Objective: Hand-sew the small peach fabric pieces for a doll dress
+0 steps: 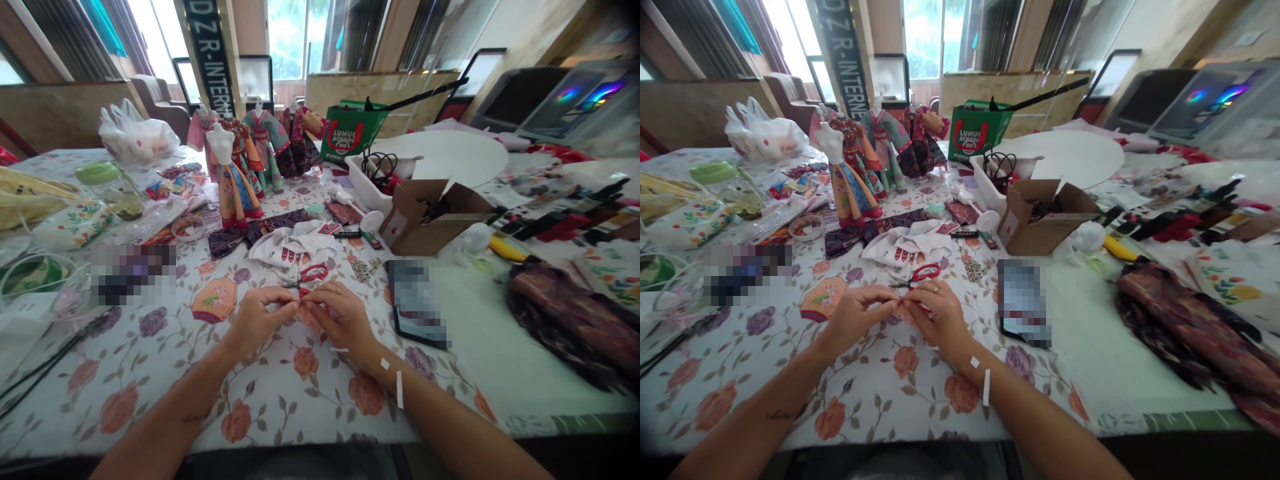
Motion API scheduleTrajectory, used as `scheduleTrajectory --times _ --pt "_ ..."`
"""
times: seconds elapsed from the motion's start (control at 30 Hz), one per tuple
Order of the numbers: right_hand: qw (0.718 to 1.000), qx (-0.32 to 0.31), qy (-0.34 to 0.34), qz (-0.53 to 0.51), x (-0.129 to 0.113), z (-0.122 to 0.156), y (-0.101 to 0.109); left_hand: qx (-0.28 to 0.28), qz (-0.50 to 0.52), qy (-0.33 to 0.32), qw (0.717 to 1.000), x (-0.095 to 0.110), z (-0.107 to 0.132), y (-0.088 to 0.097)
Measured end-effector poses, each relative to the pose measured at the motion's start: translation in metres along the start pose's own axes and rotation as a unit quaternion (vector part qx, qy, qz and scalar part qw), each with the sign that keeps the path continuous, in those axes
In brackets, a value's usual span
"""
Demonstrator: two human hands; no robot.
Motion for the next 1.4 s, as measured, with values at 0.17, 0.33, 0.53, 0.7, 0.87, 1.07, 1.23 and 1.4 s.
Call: scheduleTrajectory --times 0.17,0.33,0.53,0.7,0.87,1.07,1.23,1.4 --pt "0.999 -0.007 -0.029 -0.03 0.002 0.002 -0.001 0.006 0.01 0.003 1.0 0.001 0.002 0.0" --pt "0.991 -0.039 -0.102 -0.082 0.007 0.004 -0.005 0.006 0.019 0.012 1.0 0.002 0.004 -0.001" --pt "0.99 -0.032 -0.12 -0.066 0.009 0.003 -0.004 0.008 0.017 0.015 1.0 0.001 0.001 0.0" --pt "0.999 0.009 -0.03 0.024 0.001 0.003 -0.001 0.015 -0.006 -0.009 1.0 0.004 0.0 0.001" --pt "1.0 -0.006 -0.02 0.023 -0.001 0.004 -0.001 0.001 -0.007 -0.018 1.0 0.005 0.0 0.0" --pt "0.998 -0.008 -0.057 -0.006 -0.001 0.002 0.0 -0.005 -0.013 -0.015 1.0 0.006 0.001 -0.001" --pt "0.998 0.001 -0.068 -0.012 0.0 0.002 0.001 -0.017 -0.021 -0.029 0.999 0.006 0.001 -0.001" --pt "0.998 0.004 -0.065 -0.005 0.001 0.003 0.001 -0.021 -0.03 -0.035 0.999 0.006 0.0 -0.001"
Point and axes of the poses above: each hand's wrist, its own z-axis away from the middle knuckle, its own y-axis out of the back of the hand, x = y × z, the point moved 4 cm from there along -z, towards the middle knuckle, and after that the axes turned 8 degrees about z, right-handed, at the moved point
